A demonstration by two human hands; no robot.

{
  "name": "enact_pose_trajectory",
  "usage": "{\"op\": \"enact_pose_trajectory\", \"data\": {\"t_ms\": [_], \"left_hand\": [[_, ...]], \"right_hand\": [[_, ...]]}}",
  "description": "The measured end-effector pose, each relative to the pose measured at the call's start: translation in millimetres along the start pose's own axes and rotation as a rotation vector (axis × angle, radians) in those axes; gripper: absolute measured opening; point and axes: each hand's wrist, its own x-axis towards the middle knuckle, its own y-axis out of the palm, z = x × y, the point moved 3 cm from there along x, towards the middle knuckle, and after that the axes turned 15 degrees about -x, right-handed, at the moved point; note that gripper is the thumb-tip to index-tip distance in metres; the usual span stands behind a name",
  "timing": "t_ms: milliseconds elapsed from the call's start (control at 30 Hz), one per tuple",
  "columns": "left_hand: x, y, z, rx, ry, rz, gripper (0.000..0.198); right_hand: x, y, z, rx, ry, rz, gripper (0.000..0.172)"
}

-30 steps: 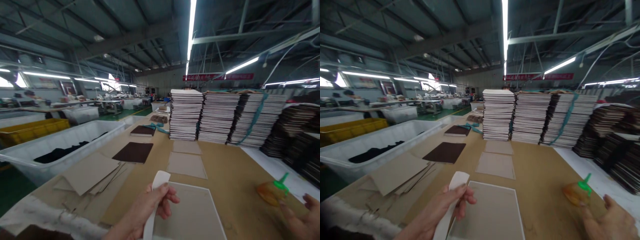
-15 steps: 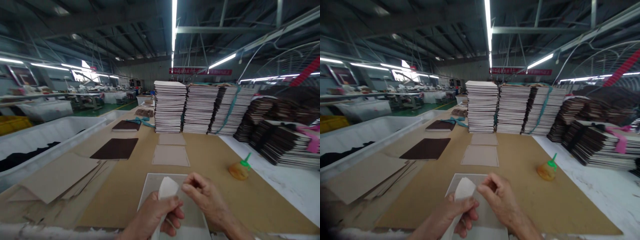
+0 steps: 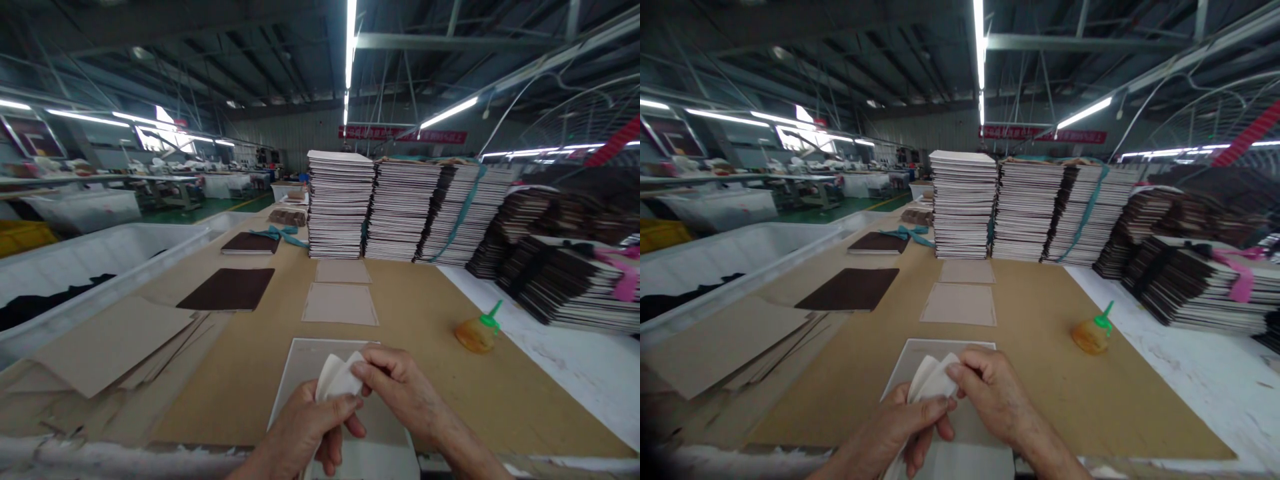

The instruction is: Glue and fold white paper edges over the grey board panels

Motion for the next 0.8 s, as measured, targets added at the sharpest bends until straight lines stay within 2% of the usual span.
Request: {"op": "enact_pose_trajectory", "data": {"t_ms": [133, 233, 500, 700, 800], "left_hand": [[3, -4.3, 4, 0.016, -0.008, -0.031, 0.039], [4, -6.6, 6, -0.013, -0.004, -0.027, 0.043], [1, 0.8, 5, -0.062, -0.056, 0.12, 0.06], [-1, -2.7, 2, -0.052, 0.033, 0.05, 0.055], [2, -7.2, 5, -0.035, 0.045, 0.028, 0.056]], "right_hand": [[2, -4, -5, 0.079, 0.115, -0.081, 0.023], [2, -3, -8, 0.03, 0.081, -0.087, 0.028], [-3, 0, 5, -0.009, -0.071, 0.047, 0.028], [-1, 0, 6, 0.031, -0.116, 0.128, 0.031], [2, 3, 0, 0.135, -0.05, 0.093, 0.02]]}}
